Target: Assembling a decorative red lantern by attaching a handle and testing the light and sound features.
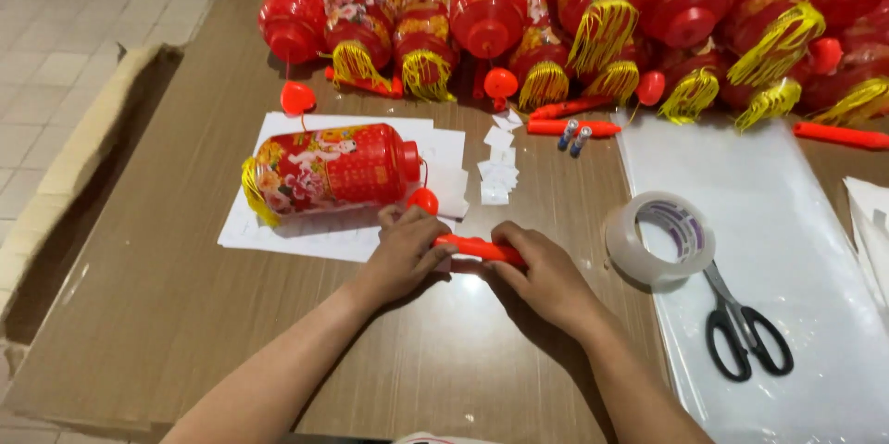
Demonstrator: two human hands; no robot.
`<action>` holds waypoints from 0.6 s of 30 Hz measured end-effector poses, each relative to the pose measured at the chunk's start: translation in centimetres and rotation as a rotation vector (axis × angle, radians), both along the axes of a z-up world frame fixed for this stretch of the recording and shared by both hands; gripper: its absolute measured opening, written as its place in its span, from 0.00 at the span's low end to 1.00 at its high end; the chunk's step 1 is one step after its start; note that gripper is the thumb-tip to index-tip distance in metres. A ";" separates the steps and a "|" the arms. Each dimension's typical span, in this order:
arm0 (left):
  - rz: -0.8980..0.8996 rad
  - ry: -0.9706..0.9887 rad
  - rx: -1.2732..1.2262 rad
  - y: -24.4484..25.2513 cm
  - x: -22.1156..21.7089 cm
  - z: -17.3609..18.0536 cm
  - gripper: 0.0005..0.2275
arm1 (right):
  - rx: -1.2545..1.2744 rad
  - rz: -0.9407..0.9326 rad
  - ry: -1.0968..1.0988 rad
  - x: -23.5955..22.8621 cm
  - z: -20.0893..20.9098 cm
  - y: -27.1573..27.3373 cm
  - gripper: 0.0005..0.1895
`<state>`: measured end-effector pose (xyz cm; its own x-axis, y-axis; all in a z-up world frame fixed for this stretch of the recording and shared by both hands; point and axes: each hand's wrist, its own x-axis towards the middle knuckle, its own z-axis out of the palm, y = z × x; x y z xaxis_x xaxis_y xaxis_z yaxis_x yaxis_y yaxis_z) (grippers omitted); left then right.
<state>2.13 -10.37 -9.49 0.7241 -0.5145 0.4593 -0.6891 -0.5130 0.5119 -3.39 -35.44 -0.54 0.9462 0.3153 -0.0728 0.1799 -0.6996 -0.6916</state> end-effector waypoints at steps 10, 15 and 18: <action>0.004 0.063 -0.073 0.4 0.0 -0.8 0.18 | -0.118 0.070 -0.169 0.2 -1.8 -0.3 0.15; -0.021 0.076 -0.065 0.0 -1.3 2.4 0.20 | -0.059 -0.017 -0.102 0.0 -1.1 -0.3 0.17; -0.023 0.084 -0.049 -0.1 -1.5 2.4 0.19 | 0.005 -0.039 -0.025 -0.7 1.1 0.4 0.19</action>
